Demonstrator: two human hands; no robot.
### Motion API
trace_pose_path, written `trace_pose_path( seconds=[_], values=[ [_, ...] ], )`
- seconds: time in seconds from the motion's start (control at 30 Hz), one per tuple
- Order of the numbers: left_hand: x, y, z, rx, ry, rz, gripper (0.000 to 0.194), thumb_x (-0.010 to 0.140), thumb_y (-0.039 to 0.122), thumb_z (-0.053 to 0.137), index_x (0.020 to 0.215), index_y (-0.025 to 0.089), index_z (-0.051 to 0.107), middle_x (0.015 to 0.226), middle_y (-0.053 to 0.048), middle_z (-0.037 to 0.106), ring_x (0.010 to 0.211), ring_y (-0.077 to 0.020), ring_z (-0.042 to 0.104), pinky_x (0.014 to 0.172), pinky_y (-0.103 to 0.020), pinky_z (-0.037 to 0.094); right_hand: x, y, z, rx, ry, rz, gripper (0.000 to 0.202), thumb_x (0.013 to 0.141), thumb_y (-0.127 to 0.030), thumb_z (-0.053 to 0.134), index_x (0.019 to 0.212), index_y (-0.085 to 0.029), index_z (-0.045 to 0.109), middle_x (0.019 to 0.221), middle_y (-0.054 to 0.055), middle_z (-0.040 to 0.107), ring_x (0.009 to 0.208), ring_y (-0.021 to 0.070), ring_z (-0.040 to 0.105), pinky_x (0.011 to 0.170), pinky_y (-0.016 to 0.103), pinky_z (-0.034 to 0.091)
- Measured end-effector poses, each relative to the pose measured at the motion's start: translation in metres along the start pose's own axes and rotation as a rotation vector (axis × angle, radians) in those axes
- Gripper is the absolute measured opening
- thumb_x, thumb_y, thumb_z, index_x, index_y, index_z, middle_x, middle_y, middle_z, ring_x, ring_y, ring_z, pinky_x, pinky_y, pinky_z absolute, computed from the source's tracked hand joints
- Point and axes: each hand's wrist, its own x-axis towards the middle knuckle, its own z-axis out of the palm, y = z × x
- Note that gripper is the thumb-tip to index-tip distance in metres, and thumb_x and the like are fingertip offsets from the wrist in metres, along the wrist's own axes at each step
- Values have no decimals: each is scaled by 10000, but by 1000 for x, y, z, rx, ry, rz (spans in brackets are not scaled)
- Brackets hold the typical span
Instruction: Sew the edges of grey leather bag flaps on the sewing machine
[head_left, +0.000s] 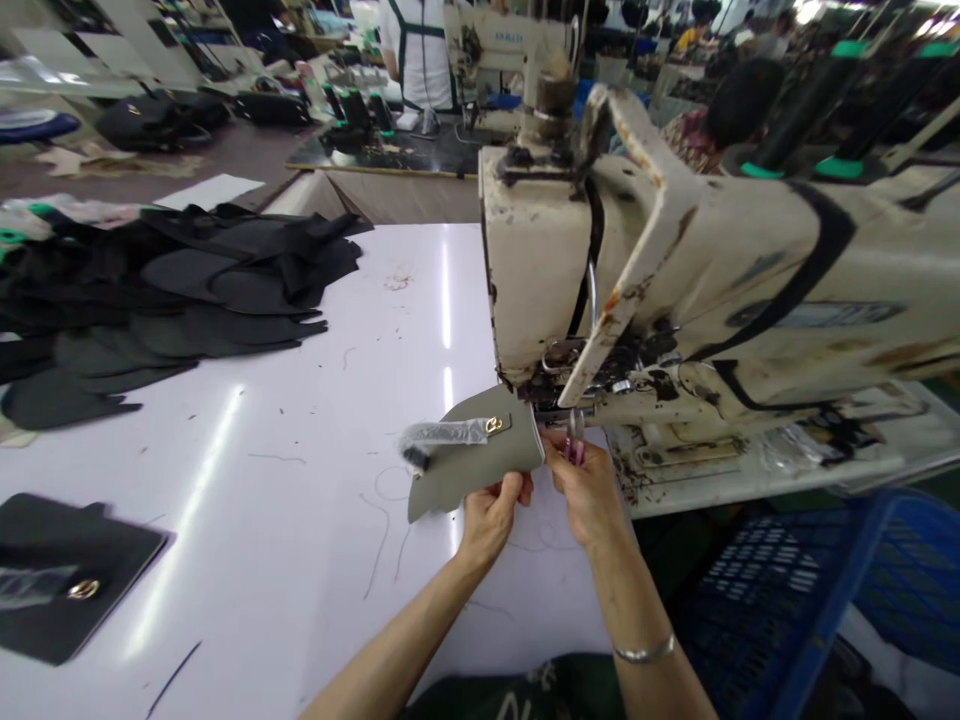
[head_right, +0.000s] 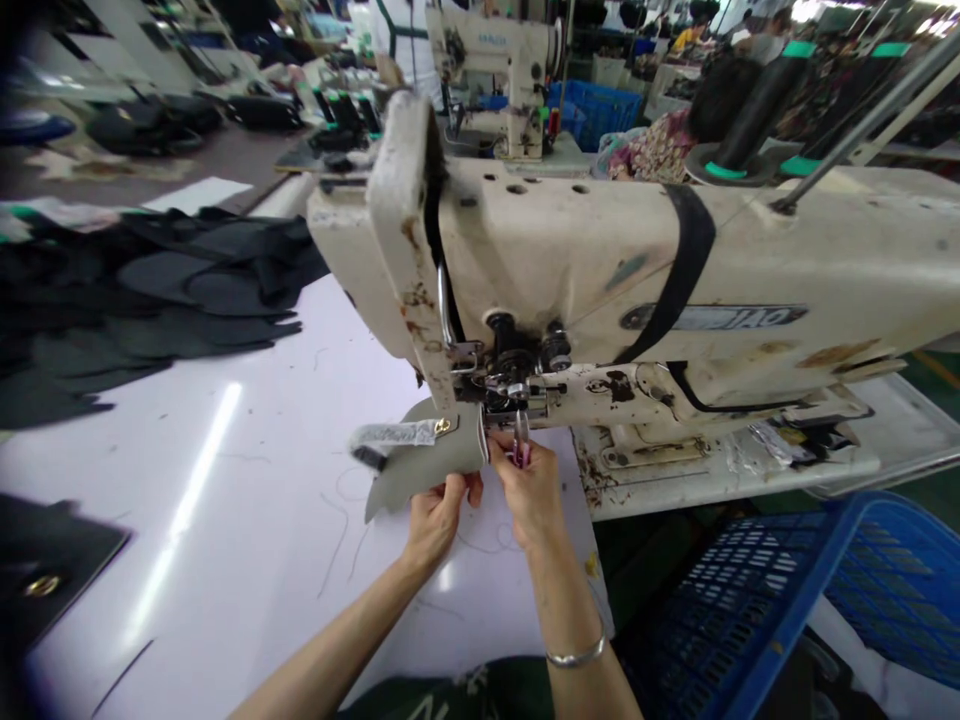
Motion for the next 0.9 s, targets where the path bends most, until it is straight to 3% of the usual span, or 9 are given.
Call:
trace_pose_path(
  seconds=[0.17,0.27,0.4,0.53,0.6,0.67,0.8,0.9],
  values=[
    [-2,-2,0,-49,-15,-10,517,933,602,455,592,221,522,621,-35,550,640,-180,540,687,-314,460,0,-4,0,-2,15,-29,373,788,-496,749,747,-132,682,542,-90,251,498,55,159,462,229,123],
    [-1,-3,-1,-97,-4,-11,480,930,577,496,617,216,540,632,-31,560,640,-175,538,685,-311,458,1,-9,-4,-88,-39,-90,315,807,-428,744,734,-124,718,554,-55,400,511,57,264,484,217,229],
    [0,-1,0,-136,35,-34,442,919,547,548,637,207,569,628,-22,558,639,-174,542,689,-316,454,1,-15,-9,-189,-40,-134,244,805,-362,735,898,-147,800,731,25,666,658,124,529,618,239,405],
    [-2,5,-1,-126,104,-49,412,889,510,625,626,199,565,629,-12,536,623,-158,511,627,-303,416,0,-16,-11,-423,14,-178,280,801,-422,729,858,-159,810,754,48,727,685,177,612,651,272,447],
    [-3,7,-3,-125,105,-55,413,882,495,645,617,189,563,623,-10,529,615,-147,494,612,-296,397,1,-15,-10,-501,21,-201,279,792,-436,738,816,-166,804,730,43,719,662,172,601,651,274,442],
    [-3,8,-5,-197,65,-45,419,897,481,632,618,175,566,619,-9,528,616,-137,492,625,-289,398,4,-13,-7,-427,-12,-176,244,764,-408,762,772,-165,786,681,20,675,617,140,546,617,258,412],
    [0,8,-7,-512,-109,-127,394,916,490,597,738,140,630,683,-25,578,606,-125,502,628,-285,426,9,-13,-3,-81,-83,3,260,661,-357,826,614,-147,681,501,-69,390,493,63,284,487,226,238],
    [2,7,-7,-572,-98,-190,378,859,483,679,747,123,650,667,-26,580,602,-120,507,632,-277,435,9,-15,-2,-1,-107,60,338,632,-360,846,537,-150,598,503,-95,249,495,51,171,472,238,148]
  ],
)
